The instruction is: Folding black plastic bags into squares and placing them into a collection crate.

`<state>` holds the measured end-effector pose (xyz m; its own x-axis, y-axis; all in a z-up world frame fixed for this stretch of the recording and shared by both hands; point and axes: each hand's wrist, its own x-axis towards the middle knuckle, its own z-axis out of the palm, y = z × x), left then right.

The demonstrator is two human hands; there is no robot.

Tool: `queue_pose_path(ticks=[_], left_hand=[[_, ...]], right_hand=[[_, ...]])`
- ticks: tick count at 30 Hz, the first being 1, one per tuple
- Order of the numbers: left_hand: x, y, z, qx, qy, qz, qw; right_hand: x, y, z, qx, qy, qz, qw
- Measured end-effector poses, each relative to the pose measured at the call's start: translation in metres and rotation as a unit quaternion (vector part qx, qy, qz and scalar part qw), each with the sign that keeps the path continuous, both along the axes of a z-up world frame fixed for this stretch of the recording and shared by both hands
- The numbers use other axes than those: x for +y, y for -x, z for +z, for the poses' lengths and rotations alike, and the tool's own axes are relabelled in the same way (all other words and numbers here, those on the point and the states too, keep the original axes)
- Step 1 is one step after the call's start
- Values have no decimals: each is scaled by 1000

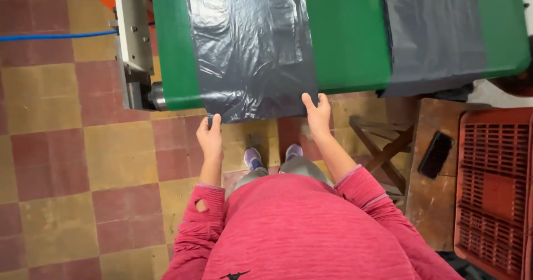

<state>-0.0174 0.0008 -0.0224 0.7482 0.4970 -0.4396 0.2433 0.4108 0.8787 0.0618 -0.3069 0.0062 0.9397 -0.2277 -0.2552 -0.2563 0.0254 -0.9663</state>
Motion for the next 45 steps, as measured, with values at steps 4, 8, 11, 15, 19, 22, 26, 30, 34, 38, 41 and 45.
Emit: queue_pose_path(ticks=[4,8,11,15,19,22,26,30,34,38,41,45], left_hand=[[6,2,-21,-62,-131,-24,989],[12,-11,-37,-120,-71,26,990],[15,-16,9,-5,139,17,990],[17,20,58,-6,-186,-143,972],[3,14,218,-225,-455,-96,856],[19,-26,211,-282,-347,-124,886],[38,-132,206,-176,-203,-122,956],[54,-239,162,-200,-303,-118,924],[59,-285,120,-144,-453,-116,872],[50,-292,124,-58,-508,-121,851],[50,-291,114,-53,-563,-125,815],[11,-291,180,66,-729,-122,670]], right_hand=[[8,-2,20,-54,71,-15,996],[17,-7,57,-39,179,-2,983],[20,-2,97,-100,171,49,979],[-24,10,127,-165,78,140,973],[-106,-1,99,-58,12,256,965],[-98,-47,139,36,-161,261,951],[-67,-172,167,120,-302,331,886],[-29,-300,142,145,-365,351,850],[-3,-376,97,209,-181,321,906],[32,-404,87,-175,378,285,863],[65,-415,114,-403,430,321,741],[87,-429,95,-269,520,392,710]])
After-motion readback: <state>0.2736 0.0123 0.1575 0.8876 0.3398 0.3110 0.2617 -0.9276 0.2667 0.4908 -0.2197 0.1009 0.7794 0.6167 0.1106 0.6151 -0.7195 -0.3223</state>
